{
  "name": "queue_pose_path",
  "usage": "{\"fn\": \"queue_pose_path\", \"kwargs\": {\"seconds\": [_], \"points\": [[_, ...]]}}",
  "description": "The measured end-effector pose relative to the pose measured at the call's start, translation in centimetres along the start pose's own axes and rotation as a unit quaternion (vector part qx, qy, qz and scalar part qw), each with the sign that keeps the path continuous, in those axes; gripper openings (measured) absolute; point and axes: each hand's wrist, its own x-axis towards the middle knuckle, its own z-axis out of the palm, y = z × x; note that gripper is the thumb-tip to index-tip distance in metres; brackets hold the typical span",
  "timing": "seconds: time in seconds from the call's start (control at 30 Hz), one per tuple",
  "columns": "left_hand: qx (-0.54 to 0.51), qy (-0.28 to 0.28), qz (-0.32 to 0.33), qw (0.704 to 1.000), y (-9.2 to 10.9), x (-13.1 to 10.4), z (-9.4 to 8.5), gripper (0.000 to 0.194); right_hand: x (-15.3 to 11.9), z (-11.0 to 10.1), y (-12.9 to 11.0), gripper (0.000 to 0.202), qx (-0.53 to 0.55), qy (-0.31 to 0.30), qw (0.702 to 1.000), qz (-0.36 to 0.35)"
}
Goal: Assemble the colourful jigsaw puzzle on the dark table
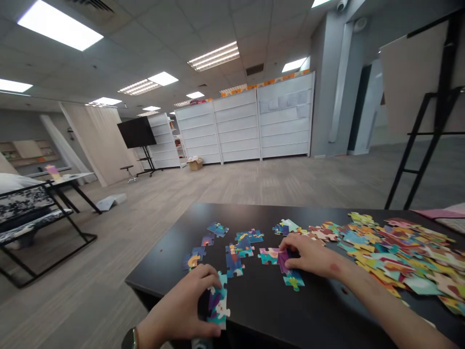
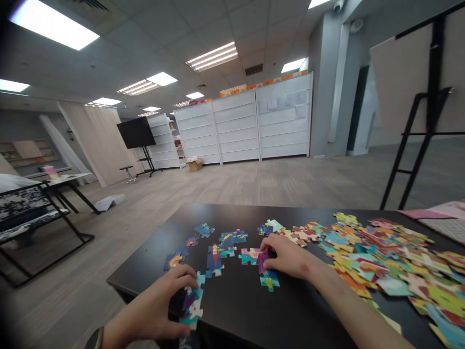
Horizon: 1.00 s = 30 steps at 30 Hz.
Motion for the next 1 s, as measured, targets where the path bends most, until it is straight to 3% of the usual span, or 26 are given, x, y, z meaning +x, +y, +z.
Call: {"fn": "queue_pose_path", "kwargs": {"seconds": [0.23, 0.47, 0.73, 0.87, 1.0], "points": [[0.043, -0.018, 0.045, 0.998, 2.1, 0.5, 0.9, 0.061, 0.0, -0.2, -0.4, 0.028, -0.002, 0.002, 1.000, 0.004], [0.068, -0.012, 0.049, 0.996, 2.1, 0.7, 1.5, 0.061, -0.1, 0.0, 0.0, 0.027, -0.003, 0.003, 1.000, -0.003], [0.011, -0.027, 0.078, 0.996, 2.3, 0.8, 0.7, 0.045, 0.0, -0.5, -0.7, 0.028, -0.018, -0.006, 1.000, 0.002], [-0.025, -0.035, 0.091, 0.995, 2.8, 1.1, 1.5, 0.037, -0.1, -0.6, -0.8, 0.030, -0.022, -0.016, 1.000, 0.004], [-0.064, -0.004, 0.064, 0.996, 2.8, 1.5, 2.4, 0.031, -0.1, -0.6, -0.9, 0.030, -0.022, -0.015, 1.000, 0.008]]}}
